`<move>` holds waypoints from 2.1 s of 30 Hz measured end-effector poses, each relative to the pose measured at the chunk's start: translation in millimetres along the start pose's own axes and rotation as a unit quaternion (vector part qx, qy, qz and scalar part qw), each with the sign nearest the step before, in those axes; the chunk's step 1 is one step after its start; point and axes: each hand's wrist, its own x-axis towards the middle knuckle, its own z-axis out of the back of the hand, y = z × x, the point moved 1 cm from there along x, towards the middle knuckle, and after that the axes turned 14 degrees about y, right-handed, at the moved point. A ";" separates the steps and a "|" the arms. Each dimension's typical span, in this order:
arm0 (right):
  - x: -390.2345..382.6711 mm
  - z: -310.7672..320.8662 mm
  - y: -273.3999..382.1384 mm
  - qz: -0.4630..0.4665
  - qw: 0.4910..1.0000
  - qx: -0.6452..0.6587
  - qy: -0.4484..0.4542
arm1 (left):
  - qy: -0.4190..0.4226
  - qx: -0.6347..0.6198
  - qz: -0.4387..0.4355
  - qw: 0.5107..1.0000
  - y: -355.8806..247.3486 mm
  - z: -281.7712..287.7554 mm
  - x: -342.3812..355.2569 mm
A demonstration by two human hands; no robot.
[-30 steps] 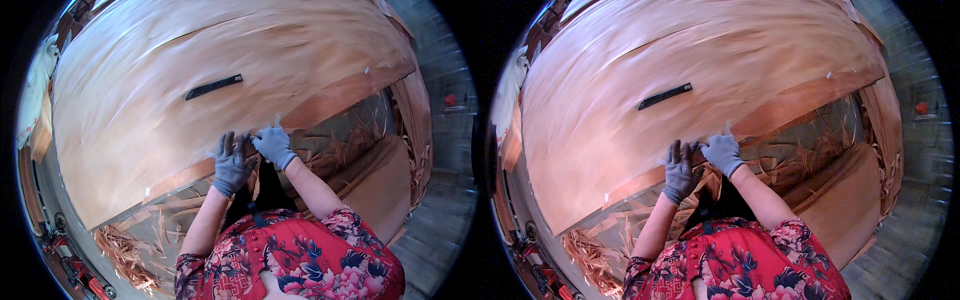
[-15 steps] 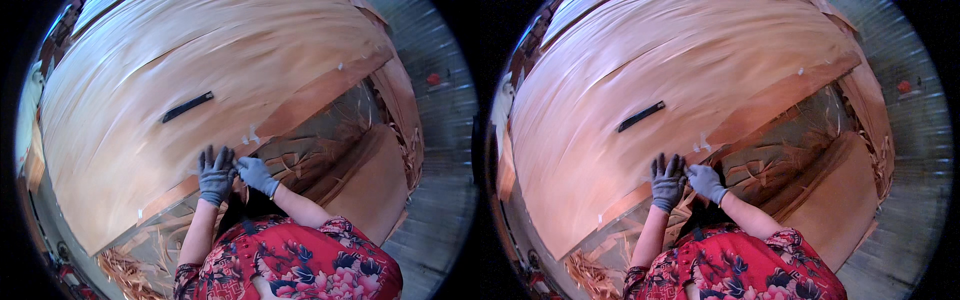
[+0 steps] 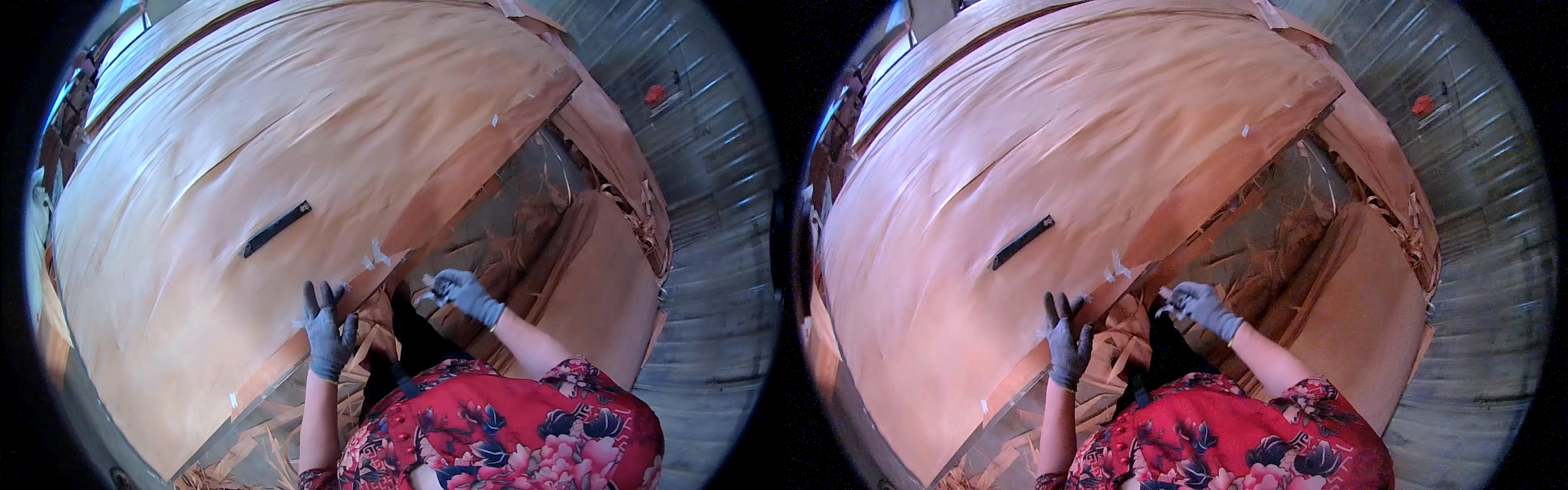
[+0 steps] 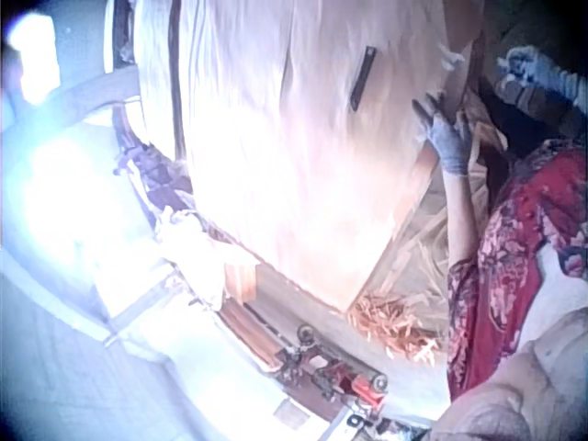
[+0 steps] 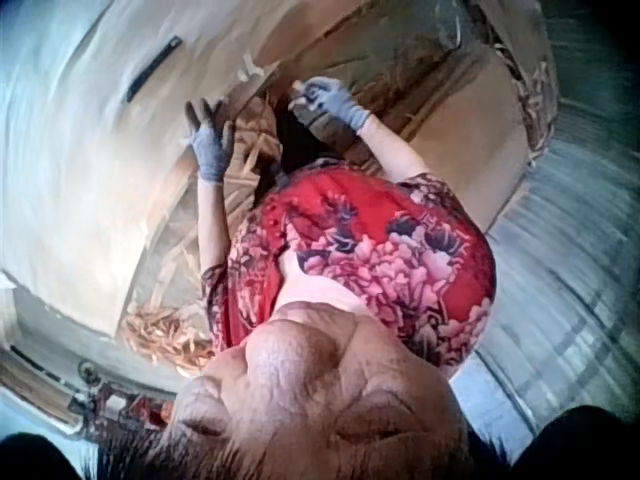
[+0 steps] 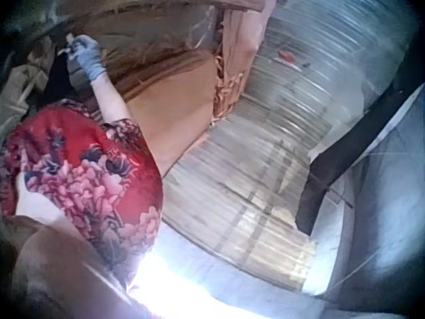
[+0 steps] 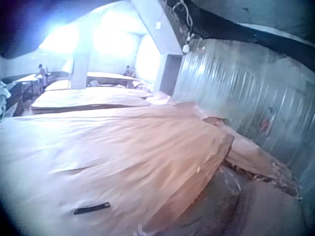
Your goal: The person cuts large sheets of light-brown veneer on a workbench using a utility knife and a metal straightedge. They align the straightedge, score the veneer, and peel away cut sections. The person also uses white tape to secure veneer edges and handles a roll of tape. Cut pieces are stacked on the bench.
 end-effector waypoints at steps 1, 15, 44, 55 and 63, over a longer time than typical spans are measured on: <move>0.8 7.9 19.1 0.024 0.999 -0.026 -0.031 | -0.017 -0.009 0.002 1.000 -3.0 0.3 3.1; 119.4 152.8 89.3 0.001 0.962 -0.267 -0.064 | 0.031 0.162 0.020 0.986 -69.1 -60.5 223.5; 120.8 154.8 82.8 -0.140 0.935 -0.300 -0.128 | 0.065 0.194 -0.126 0.971 -101.5 -124.6 285.7; 82.6 166.7 93.7 -0.066 0.995 -0.051 -0.044 | 0.050 0.134 -0.162 0.976 -65.9 -120.7 273.0; 180.7 150.6 140.8 -0.009 0.990 -0.090 0.106 | -0.045 0.205 0.106 0.972 -17.1 -30.9 231.0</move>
